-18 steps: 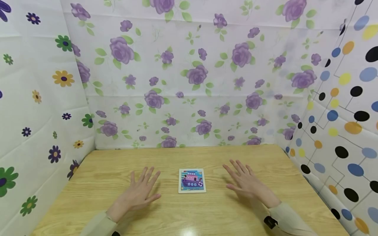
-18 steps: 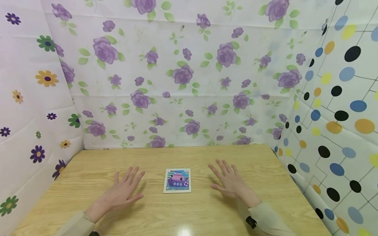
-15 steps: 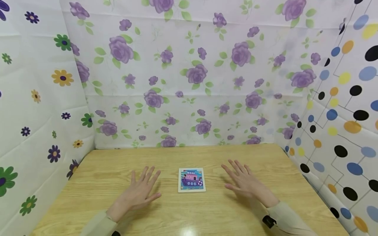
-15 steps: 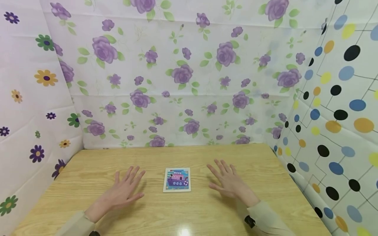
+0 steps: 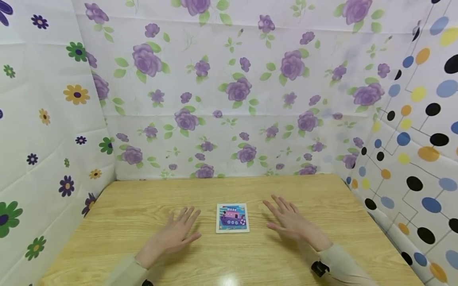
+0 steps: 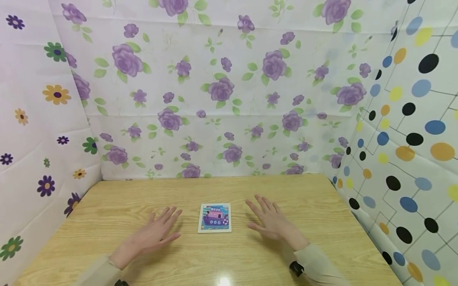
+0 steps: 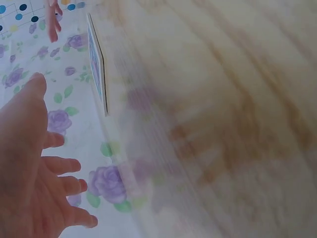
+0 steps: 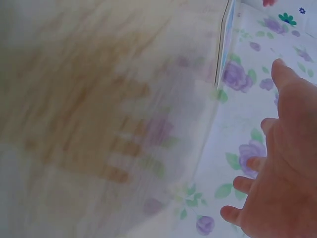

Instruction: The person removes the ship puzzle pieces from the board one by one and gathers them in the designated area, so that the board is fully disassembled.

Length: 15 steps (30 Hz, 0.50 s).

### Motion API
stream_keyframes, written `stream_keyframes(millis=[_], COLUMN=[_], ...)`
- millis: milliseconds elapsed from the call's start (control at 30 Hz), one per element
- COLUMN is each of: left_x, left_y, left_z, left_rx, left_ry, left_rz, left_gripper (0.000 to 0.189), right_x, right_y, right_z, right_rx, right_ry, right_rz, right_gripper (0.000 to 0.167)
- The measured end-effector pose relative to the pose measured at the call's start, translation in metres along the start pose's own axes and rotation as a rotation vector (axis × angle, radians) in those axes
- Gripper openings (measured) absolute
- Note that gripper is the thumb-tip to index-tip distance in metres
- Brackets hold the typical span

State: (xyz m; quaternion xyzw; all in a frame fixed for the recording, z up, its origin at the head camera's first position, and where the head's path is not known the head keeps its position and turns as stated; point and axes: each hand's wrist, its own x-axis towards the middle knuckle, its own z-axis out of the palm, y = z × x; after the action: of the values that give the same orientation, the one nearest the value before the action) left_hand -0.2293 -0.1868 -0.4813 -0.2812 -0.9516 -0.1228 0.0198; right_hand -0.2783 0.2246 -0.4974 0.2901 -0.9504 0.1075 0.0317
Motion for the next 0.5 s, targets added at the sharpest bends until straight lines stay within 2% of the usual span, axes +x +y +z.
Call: stream_keyframes(millis=[167, 300, 500], left_x=[0.002, 0.005, 0.007], left_y=[0.003, 0.005, 0.009], left_z=[0.002, 0.006, 0.01], left_rx=[-0.052, -0.047, -0.082], left_ry=[0.014, 0.034, 0.01], left_rz=[0.032, 0.063, 0.041], left_gripper=[0.059, 0.057, 0.058], right_x=[0.002, 0.003, 0.005], right_y=[-0.003, -0.008, -0.011], right_z=[0.0, 0.0, 0.003], right_rx=[0.083, 0.173, 0.229], right_ry=[-0.039, -0.076, -0.099], right_rz=[0.005, 0.004, 0.003], right_gripper=[0.075, 0.075, 0.073])
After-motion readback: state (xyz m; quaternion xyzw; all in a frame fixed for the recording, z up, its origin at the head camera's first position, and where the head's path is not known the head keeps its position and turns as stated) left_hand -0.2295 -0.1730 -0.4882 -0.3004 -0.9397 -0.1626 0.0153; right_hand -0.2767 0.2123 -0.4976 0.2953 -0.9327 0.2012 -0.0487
